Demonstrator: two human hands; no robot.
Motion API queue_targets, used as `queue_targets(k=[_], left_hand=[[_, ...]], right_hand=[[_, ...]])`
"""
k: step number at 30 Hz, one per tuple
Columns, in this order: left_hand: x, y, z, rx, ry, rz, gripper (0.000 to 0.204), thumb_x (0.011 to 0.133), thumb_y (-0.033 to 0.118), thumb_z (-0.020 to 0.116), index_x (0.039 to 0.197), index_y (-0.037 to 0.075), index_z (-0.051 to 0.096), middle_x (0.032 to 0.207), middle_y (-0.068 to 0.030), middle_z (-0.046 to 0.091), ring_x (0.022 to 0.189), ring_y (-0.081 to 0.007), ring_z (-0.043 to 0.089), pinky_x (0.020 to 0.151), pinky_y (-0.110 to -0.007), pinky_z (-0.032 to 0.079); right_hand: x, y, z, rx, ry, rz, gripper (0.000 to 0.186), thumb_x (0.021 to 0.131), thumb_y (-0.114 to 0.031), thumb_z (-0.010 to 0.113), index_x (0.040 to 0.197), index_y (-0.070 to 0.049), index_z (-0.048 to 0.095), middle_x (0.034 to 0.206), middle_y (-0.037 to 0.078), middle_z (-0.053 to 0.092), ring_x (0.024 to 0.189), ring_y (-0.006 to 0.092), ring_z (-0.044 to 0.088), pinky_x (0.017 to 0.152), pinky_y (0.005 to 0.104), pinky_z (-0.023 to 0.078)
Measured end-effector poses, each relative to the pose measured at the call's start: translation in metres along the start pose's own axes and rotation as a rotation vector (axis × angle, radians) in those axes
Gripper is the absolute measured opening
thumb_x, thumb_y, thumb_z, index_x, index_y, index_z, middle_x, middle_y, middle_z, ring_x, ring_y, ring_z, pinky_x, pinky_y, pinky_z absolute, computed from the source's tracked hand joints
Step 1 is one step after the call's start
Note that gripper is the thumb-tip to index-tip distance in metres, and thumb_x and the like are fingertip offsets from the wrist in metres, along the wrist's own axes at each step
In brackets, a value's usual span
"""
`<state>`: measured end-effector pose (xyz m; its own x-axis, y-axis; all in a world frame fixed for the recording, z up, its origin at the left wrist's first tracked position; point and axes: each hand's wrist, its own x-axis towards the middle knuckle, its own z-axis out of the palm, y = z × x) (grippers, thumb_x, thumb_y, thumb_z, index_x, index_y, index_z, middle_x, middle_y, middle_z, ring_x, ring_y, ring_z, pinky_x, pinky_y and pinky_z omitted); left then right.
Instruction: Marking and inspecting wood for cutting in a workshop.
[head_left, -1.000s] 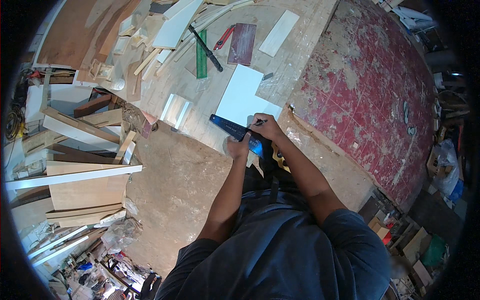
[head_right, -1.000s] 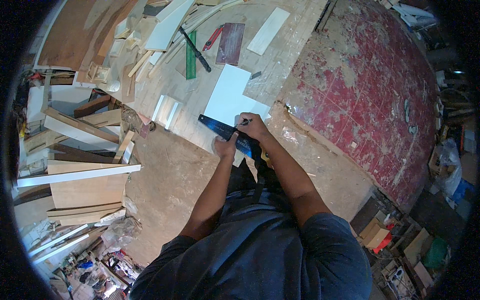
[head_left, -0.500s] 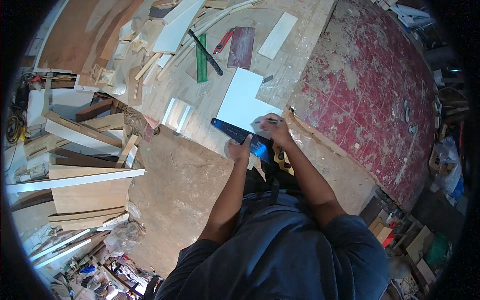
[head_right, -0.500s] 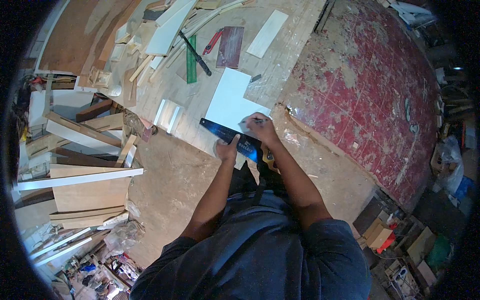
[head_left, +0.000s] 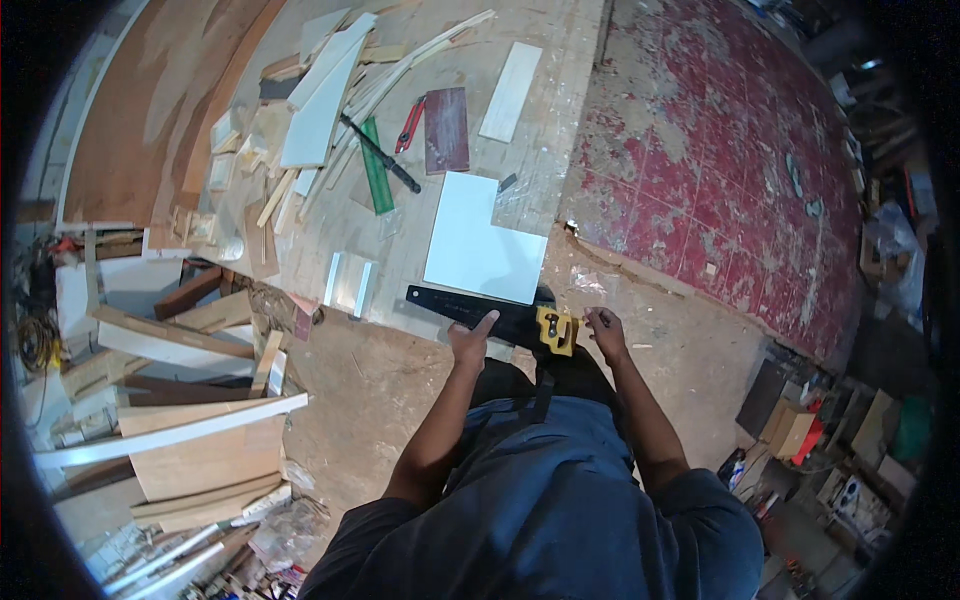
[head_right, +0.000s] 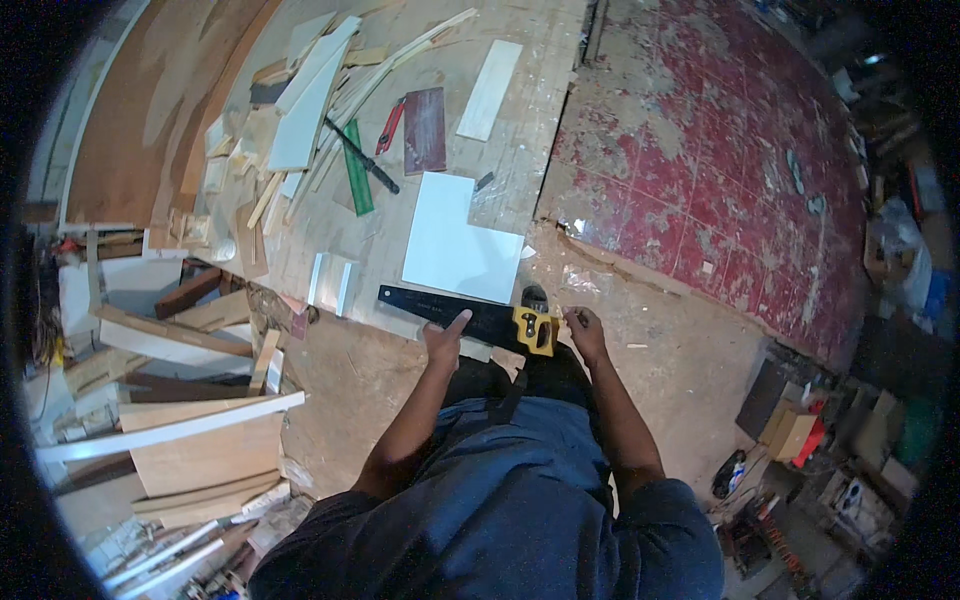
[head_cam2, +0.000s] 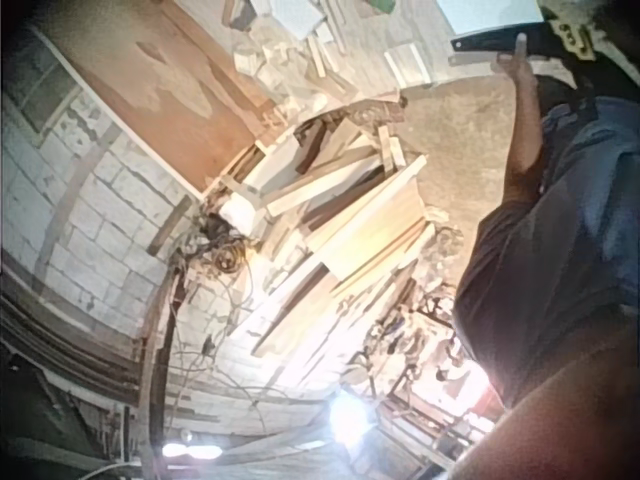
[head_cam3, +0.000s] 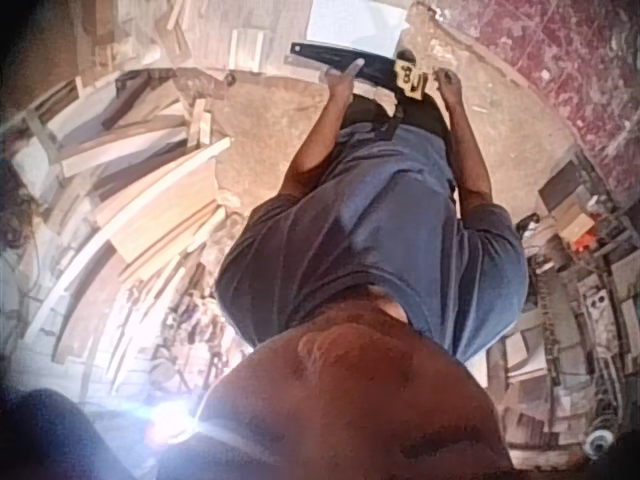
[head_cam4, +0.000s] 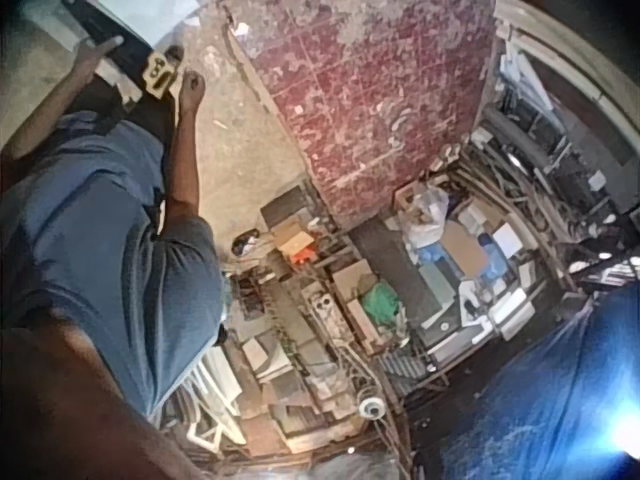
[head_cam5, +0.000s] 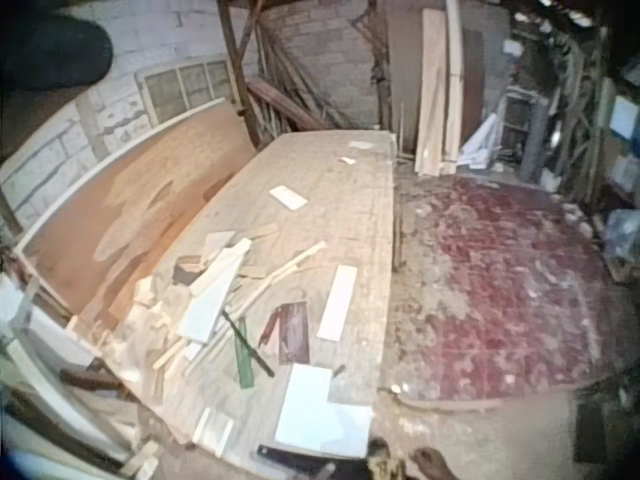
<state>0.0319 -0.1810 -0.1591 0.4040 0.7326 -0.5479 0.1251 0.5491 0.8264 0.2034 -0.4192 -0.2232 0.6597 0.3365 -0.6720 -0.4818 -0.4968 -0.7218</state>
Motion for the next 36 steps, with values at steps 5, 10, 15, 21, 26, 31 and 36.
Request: queue_targets(k=[5, 10, 15, 21, 26, 31, 36], left_hand=[[0.019, 0.032, 0.013, 0.160, -0.169, -0.051, 0.042, 0.078, 0.018, 0.086, 0.111, -0.001, 0.066, 0.101, -0.0065, 0.068, 0.090, -0.0164, 0.063, 0.083, -0.033, 0.050], [0.052, 0.031, 0.041, 0.342, -0.369, -0.021, 0.032, 0.081, 0.016, 0.083, 0.103, 0.000, 0.066, 0.095, -0.0064, 0.069, 0.080, -0.0153, 0.065, 0.073, -0.030, 0.052], [0.095, 0.059, 0.068, 0.484, -0.696, -0.183, 0.034, 0.091, 0.033, 0.074, 0.097, 0.001, 0.065, 0.084, -0.0067, 0.067, 0.069, -0.0149, 0.065, 0.061, -0.027, 0.054], [0.177, 0.129, 0.058, 2.037, -1.225, 0.919, 0.102, 0.065, 0.031, 0.084, 0.151, 0.015, 0.031, 0.151, -0.0138, 0.040, 0.143, -0.0409, 0.032, 0.114, -0.067, 0.024], [0.224, 0.128, 0.038, 2.156, -1.191, 2.028, 0.067, 0.098, 0.022, 0.051, 0.157, 0.020, 0.020, 0.161, -0.0120, 0.028, 0.147, -0.0353, 0.029, 0.118, -0.067, 0.017], [0.228, 0.130, 0.045, 2.149, -1.316, 2.235, 0.079, 0.095, 0.026, 0.058, 0.160, 0.017, 0.014, 0.164, -0.0113, 0.024, 0.151, -0.0326, 0.021, 0.119, -0.066, 0.013], [0.168, 0.161, 0.089, 2.605, -1.348, 1.623, 0.143, 0.050, 0.061, 0.087, 0.159, 0.008, 0.011, 0.157, -0.0163, 0.035, 0.150, -0.0396, 0.021, 0.117, -0.070, 0.006]], right_hand=[[-0.033, 0.008, 0.018, 0.364, 0.199, 0.136, 0.039, 0.096, -0.043, 0.064, 0.103, -0.005, 0.066, 0.088, 0.003, 0.066, 0.075, 0.0120, 0.060, 0.063, 0.0276, 0.048], [-0.052, 0.010, 0.038, 0.741, 0.229, 0.207, 0.046, 0.098, -0.054, 0.057, 0.094, -0.008, 0.060, 0.076, 0.003, 0.060, 0.062, 0.0156, 0.059, 0.053, 0.0310, 0.048], [-0.062, 0.048, 0.049, 1.040, 0.399, 0.111, 0.039, 0.103, -0.046, 0.050, 0.089, -0.011, 0.057, 0.063, 0.000, 0.051, 0.047, 0.0120, 0.049, 0.044, 0.0268, 0.043], [-0.108, 0.136, 0.035, 1.393, 0.546, -0.017, 0.044, 0.104, -0.053, 0.042, 0.089, -0.013, 0.056, 0.067, -0.001, 0.046, 0.052, 0.0118, 0.047, 0.048, 0.0243, 0.041], [-0.170, 0.194, 0.024, 1.528, 0.817, 0.005, 0.040, 0.104, -0.050, 0.044, 0.091, -0.014, 0.054, 0.068, -0.002, 0.045, 0.055, 0.0104, 0.045, 0.052, 0.0237, 0.041], [-0.213, 0.196, 0.037, 1.595, 0.942, 0.037, 0.035, 0.104, -0.048, 0.046, 0.091, -0.016, 0.054, 0.067, -0.004, 0.043, 0.054, 0.0088, 0.041, 0.050, 0.0218, 0.038], [-0.240, 0.218, 0.045, 1.645, 0.970, -0.027, 0.032, 0.105, -0.045, 0.045, 0.099, -0.016, 0.055, 0.067, -0.005, 0.042, 0.055, 0.0077, 0.040, 0.050, 0.0209, 0.037]])
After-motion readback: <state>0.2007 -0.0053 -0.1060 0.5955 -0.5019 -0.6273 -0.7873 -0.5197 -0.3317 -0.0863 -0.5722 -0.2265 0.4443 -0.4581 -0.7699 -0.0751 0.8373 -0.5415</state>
